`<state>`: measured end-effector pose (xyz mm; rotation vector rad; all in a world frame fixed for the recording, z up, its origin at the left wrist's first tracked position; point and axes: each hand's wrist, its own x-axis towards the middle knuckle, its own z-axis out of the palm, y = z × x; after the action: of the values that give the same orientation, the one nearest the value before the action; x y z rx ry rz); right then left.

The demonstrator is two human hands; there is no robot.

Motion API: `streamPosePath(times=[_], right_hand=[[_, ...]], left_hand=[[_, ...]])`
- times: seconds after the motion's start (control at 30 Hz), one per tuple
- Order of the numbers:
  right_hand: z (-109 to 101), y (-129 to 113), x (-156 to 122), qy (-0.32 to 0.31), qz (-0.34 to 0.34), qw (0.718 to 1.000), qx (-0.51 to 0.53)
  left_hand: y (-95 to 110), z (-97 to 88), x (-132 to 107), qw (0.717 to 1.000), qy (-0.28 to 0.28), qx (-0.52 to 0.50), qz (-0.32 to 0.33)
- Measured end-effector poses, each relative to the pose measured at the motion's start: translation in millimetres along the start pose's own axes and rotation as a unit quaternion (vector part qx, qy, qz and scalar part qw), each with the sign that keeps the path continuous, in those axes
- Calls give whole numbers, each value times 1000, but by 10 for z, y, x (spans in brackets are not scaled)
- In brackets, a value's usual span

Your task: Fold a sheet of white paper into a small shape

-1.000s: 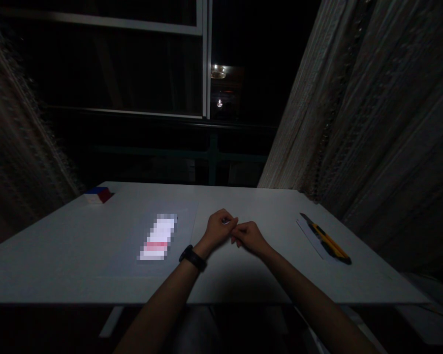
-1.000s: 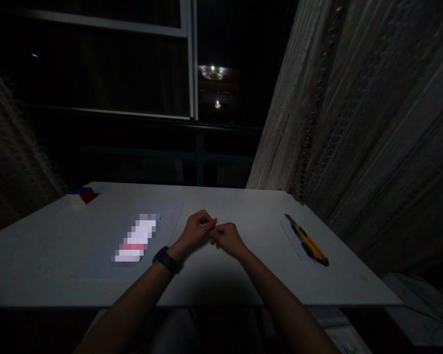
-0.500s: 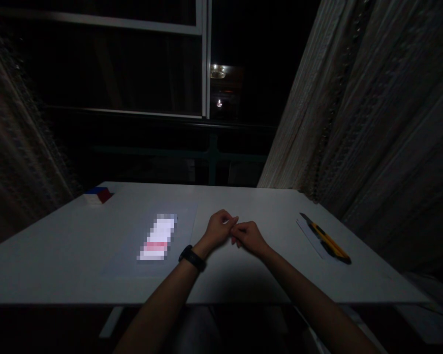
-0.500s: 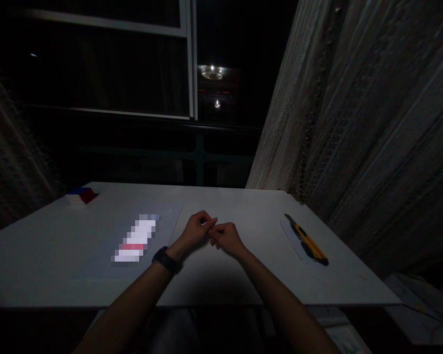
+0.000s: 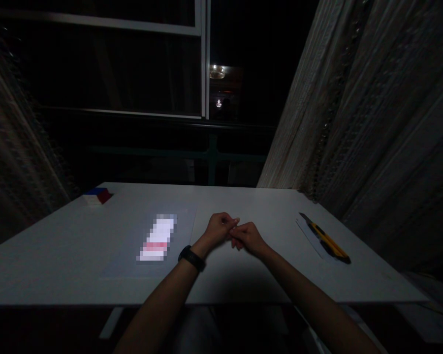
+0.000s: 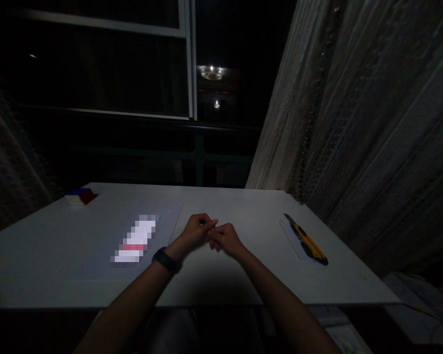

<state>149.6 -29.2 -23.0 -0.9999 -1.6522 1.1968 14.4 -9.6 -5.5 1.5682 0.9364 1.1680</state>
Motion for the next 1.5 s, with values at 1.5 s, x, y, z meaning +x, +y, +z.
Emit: streamPosePath(times=[1.5], right_hand=[[26, -96, -46, 90, -40, 980, -171]], left_hand=[[-8, -61, 5, 987, -61, -146, -24]])
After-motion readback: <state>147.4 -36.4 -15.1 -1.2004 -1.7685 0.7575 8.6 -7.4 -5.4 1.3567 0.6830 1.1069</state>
